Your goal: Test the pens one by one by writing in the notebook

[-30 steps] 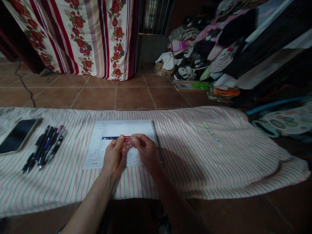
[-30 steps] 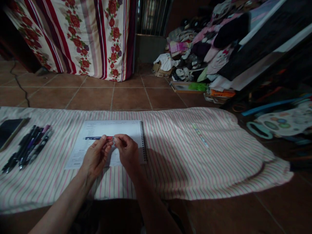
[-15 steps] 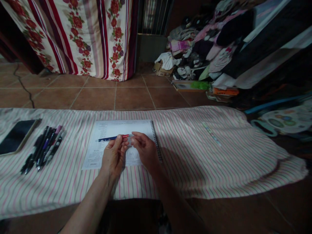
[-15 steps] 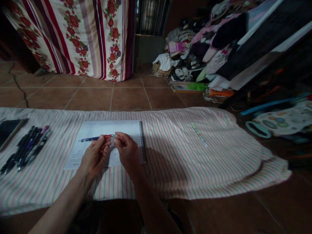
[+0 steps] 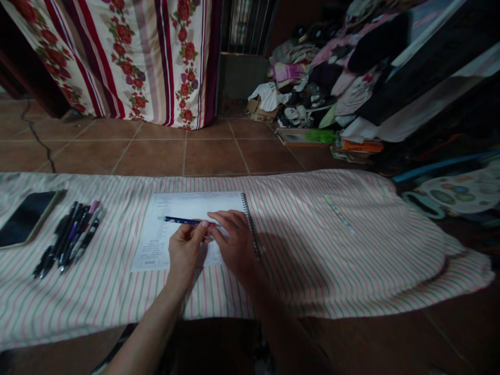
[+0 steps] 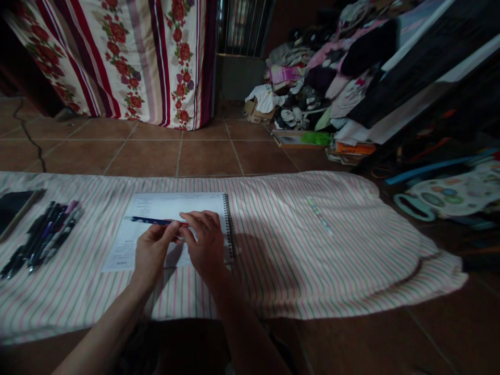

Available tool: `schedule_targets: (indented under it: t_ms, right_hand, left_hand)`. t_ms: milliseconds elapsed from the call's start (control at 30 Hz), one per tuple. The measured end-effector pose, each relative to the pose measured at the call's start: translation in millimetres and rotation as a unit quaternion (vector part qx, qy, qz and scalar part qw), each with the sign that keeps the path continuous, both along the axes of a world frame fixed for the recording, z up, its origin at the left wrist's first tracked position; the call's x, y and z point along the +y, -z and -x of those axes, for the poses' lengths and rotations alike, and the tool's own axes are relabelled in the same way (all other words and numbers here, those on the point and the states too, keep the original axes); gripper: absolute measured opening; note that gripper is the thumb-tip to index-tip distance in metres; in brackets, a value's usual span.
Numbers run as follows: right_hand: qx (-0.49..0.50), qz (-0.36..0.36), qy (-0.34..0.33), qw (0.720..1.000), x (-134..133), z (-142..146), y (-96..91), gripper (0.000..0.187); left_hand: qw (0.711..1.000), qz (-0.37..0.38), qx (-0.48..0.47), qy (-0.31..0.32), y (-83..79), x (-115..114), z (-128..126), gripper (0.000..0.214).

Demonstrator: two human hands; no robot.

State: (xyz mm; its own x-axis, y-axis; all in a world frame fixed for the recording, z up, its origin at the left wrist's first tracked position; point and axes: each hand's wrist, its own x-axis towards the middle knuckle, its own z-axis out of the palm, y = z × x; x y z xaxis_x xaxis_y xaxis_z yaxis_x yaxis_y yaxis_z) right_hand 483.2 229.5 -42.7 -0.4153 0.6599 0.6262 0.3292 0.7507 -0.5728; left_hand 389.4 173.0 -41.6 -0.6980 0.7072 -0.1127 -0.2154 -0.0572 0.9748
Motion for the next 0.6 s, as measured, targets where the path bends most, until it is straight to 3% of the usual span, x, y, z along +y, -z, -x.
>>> schedule_targets:
  t_ms: [200,367,467,600]
  right_hand:
    - [-0.062,-0.051,-0.016,0.997,-3,-3,0.6,0.021]
    - [-0.007,-0.034,0.012,0.999,4,-5,1.4,0.020]
    - [0.084,0.056,0.056,0.993,9,-5,2.8,0.016]
    - [0.191,0.259,0.078,0.944,17,-5,4.0,0.024]
  left_hand:
    - [0.976,0.059,0.208,0.017,5.2,-6,-1,0.022]
    - [0.941,0.026,0.326,0.084,-0.8,-11,-4,0.019]
    - [0.915,0.011,0.392,0.097,1.1,-13,-4,0.021]
    - [0.827,-0.001,0.548,0.123,9.5,-14,-1,0.021]
